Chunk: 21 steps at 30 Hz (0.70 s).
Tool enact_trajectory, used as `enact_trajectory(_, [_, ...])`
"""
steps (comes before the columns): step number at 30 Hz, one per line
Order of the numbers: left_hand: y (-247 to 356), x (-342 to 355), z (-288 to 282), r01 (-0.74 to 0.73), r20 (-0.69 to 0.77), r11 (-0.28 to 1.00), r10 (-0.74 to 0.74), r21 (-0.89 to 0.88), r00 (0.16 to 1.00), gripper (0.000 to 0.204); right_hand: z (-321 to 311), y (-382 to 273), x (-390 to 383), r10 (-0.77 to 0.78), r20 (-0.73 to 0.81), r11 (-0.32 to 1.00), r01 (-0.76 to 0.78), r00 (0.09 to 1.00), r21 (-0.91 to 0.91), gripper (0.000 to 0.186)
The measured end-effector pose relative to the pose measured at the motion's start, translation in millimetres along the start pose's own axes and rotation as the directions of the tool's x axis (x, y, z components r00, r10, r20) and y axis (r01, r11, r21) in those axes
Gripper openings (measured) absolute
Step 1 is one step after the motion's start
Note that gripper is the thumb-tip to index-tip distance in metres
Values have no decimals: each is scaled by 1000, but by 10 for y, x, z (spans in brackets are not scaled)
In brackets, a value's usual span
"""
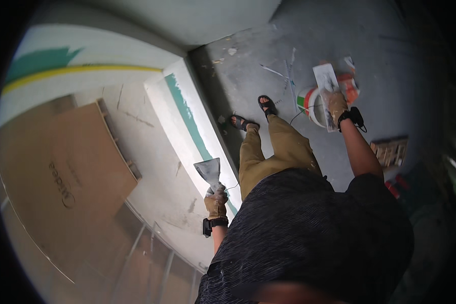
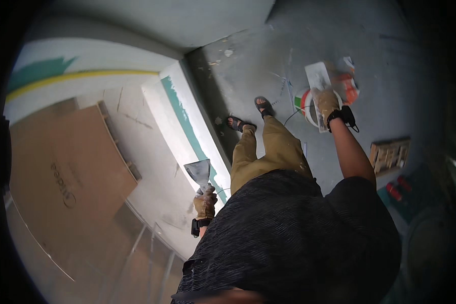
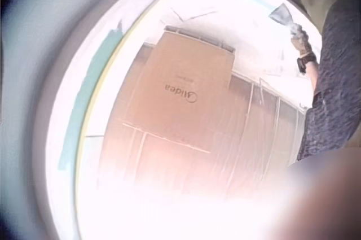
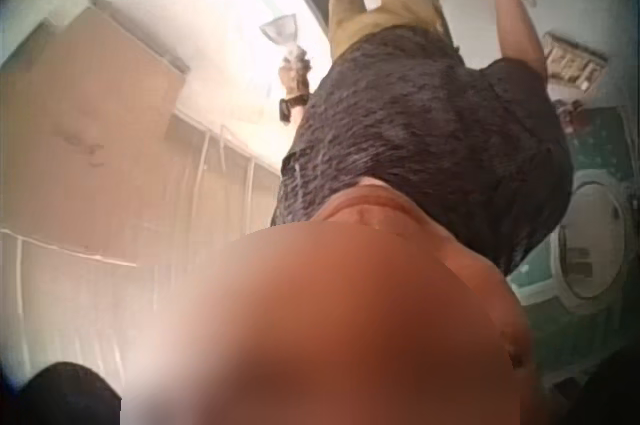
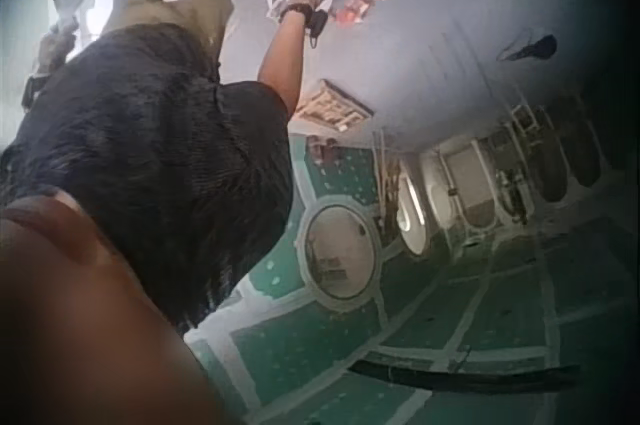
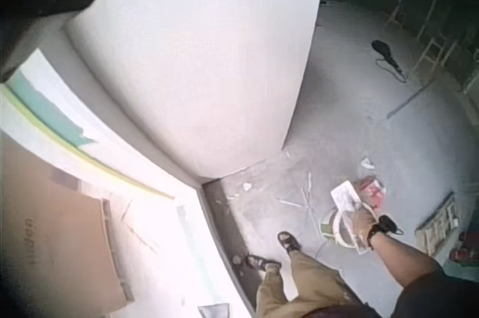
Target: Apply joint compound to drywall seams and corners using a putty knife and trowel.
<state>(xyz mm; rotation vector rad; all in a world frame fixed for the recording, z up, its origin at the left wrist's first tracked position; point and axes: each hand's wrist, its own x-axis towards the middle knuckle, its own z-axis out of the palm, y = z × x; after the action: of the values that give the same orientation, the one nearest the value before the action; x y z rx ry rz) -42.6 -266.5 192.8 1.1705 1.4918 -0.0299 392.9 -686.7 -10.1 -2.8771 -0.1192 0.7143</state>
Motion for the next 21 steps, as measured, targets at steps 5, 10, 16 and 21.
enact_trajectory(5, [334,-394,372,-14,16,940,9,341,1000,20,1336,2286,-2092,436,100,752,-423,894,505,38])
enact_trajectory(10, [968,-726,354,-228,203,704,121,673,972,31,397,1993,-3911,635,498,-206,-491,591,846,36])
enact_trajectory(16, [1593,-456,2038,-597,620,-177,302,782,724,38,1007,1939,-4234,585,679,-542,-409,444,734,39])
enact_trajectory(21, [1353,-404,4109,-784,961,-560,216,268,175,35,1227,1873,-3968,450,766,-642,-430,459,635,41])
